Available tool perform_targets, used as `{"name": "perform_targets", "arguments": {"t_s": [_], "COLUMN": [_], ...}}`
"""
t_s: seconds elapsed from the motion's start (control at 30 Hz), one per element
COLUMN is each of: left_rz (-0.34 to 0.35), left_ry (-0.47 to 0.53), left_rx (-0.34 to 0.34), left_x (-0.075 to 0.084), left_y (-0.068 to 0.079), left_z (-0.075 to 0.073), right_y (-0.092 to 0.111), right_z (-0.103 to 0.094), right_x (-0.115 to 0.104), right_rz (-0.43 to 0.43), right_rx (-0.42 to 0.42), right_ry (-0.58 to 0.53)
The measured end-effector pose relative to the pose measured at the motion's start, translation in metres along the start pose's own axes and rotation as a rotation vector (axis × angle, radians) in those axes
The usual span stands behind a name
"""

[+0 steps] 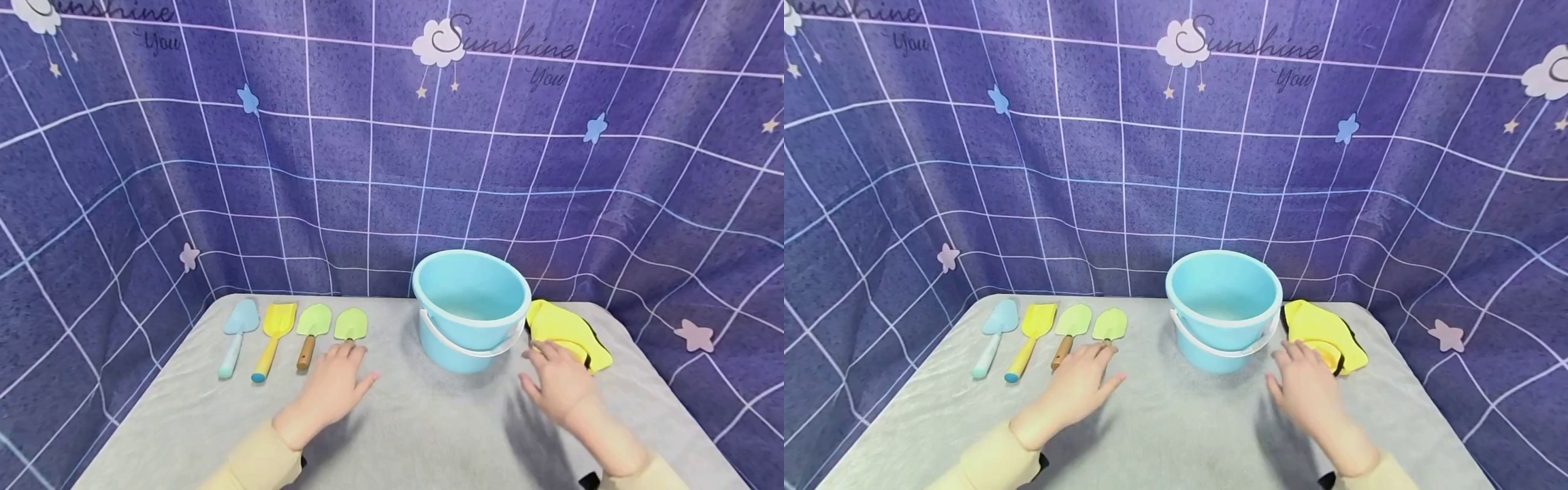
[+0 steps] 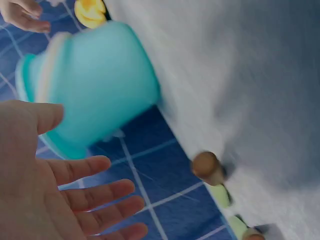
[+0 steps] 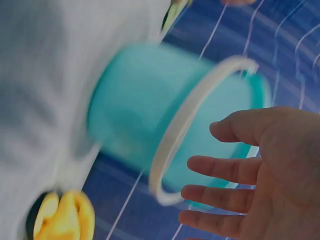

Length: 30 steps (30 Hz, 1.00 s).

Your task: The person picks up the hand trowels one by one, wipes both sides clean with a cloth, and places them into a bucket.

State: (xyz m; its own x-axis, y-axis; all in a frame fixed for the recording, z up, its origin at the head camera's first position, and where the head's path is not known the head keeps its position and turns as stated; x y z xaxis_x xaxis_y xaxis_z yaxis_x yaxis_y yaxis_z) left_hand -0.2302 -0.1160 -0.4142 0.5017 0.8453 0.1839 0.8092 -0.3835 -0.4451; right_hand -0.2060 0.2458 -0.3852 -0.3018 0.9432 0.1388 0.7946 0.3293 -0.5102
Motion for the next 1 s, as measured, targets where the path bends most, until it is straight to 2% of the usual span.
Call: {"name": "perform_targets", "arguments": {"t_s": [0.2, 0.3, 0.4, 0.53, 0.7, 0.87, 1.0], "left_rz": [-0.106, -0.148, -0.161, -0.175, -0.229, -0.328, -0.35], "left_ry": [0.0, -0.007, -0.001, -0.004, -0.01, 0.061, 0.072], "left_rx": [-0.051, -0.072, -0.098, -0.126, -0.19, -0.239, -0.256], "left_x": [-0.028, -0.039, -0.045, -0.05, -0.056, -0.062, -0.067], "left_y": [-0.021, -0.026, -0.028, -0.032, -0.037, -0.041, -0.043], "left_z": [0.02, 0.029, 0.037, 0.045, 0.053, 0.061, 0.065], "right_y": [-0.014, -0.019, -0.023, -0.027, -0.028, -0.027, -0.026], "right_z": [0.014, 0.026, 0.04, 0.064, 0.088, 0.104, 0.119], "right_x": [0.045, 0.061, 0.075, 0.093, 0.111, 0.119, 0.122], "right_rz": [0.076, 0.111, 0.158, 0.275, 0.421, 0.481, 0.498], "right_rx": [-0.029, -0.056, -0.097, -0.227, -0.417, -0.529, -0.589], "right_ry": [0.014, 0.03, 0.022, -0.07, -0.209, -0.261, -0.282]}}
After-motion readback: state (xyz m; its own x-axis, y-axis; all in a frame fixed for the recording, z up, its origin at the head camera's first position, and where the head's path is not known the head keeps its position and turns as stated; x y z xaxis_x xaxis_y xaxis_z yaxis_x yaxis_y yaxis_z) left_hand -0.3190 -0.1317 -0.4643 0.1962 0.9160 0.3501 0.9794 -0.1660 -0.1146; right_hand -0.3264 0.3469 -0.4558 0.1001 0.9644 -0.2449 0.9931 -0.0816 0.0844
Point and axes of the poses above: each hand's wrist, its own y-axis away from the middle knuckle, its own z-axis out of the palm, x = y × z, the point moved 1 cm from there along -y, towards the middle knuckle, and after that the axes turned 7 degrees about y, right-handed, at the moved point
